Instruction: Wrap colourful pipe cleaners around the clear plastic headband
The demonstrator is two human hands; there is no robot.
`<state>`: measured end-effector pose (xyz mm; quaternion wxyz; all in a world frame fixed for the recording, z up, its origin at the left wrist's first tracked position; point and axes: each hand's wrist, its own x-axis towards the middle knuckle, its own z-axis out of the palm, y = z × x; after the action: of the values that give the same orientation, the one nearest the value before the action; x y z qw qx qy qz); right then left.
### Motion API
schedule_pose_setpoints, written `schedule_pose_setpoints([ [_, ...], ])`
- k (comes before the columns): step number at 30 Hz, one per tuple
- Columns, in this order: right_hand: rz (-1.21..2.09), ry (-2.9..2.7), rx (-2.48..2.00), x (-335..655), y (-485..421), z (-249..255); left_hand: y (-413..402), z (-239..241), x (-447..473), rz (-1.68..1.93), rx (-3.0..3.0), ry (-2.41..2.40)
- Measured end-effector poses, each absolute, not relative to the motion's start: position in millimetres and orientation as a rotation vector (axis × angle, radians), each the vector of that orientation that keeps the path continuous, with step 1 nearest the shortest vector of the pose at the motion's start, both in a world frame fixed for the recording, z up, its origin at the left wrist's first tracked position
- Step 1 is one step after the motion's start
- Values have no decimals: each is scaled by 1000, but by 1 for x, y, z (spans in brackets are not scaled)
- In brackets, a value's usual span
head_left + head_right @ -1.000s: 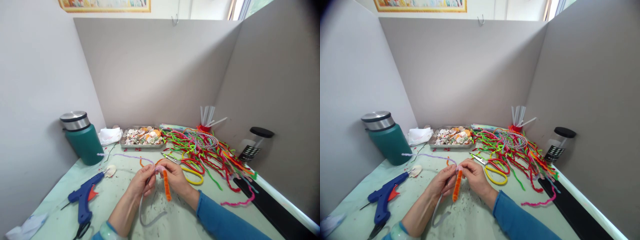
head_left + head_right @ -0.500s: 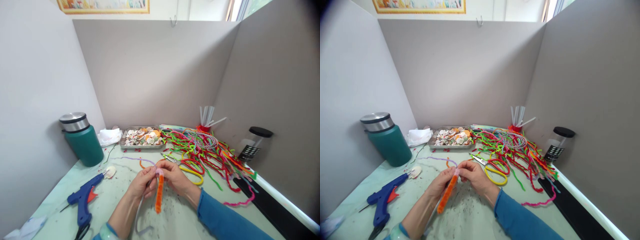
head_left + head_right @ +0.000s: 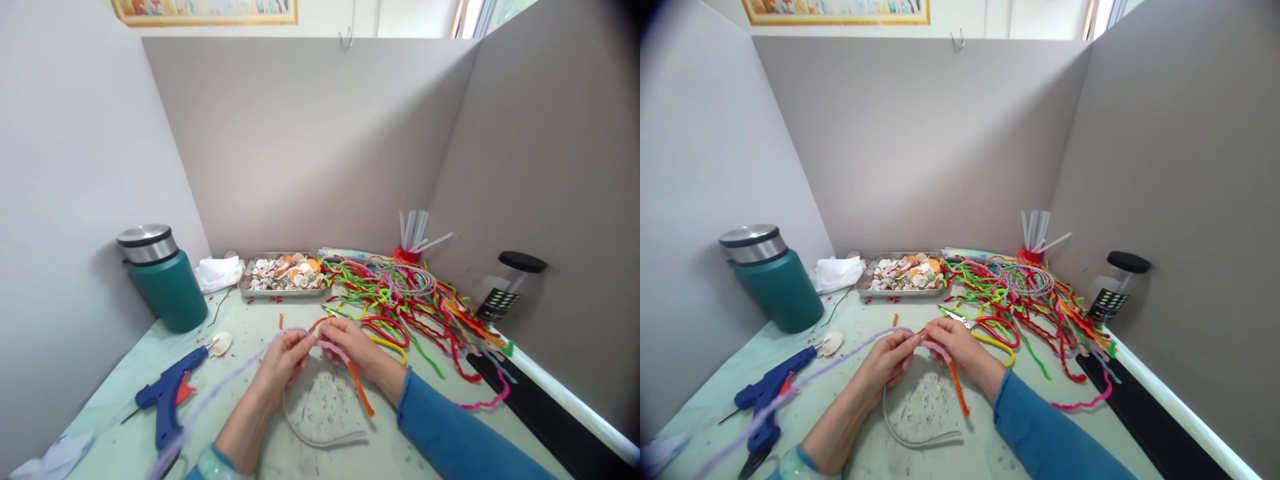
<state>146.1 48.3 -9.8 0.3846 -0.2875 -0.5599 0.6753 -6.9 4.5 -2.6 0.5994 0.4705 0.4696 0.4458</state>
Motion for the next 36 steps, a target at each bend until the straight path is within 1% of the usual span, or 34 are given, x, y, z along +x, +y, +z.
schedule_pose_setpoints([
  [7,1707,-1551,-859,153,50,-7,11,-9,-5,1098,1141,1247],
  [15,1704,-1608,-893,151,48,-5,9,-8,-6,1093,1188,1249],
  [18,1657,-1641,-898,149,47,-6,9,-9,-5,1123,1184,1231],
  [21,1486,-1756,-922,148,46,-4,11,-10,-5,1123,1161,1235],
  [26,917,-2045,-801,147,39,5,12,-12,-5,1117,1134,1224],
  [29,771,-2116,-734,149,37,6,12,-13,-6,1110,1147,1225],
  [31,853,-2095,-767,149,39,3,12,-13,-7,1100,1152,1239],
  [34,1119,-1925,-914,150,47,-2,11,-11,-6,1079,1165,1261],
  [36,1224,-1817,-962,149,50,-3,10,-9,-4,1050,1190,1259],
])
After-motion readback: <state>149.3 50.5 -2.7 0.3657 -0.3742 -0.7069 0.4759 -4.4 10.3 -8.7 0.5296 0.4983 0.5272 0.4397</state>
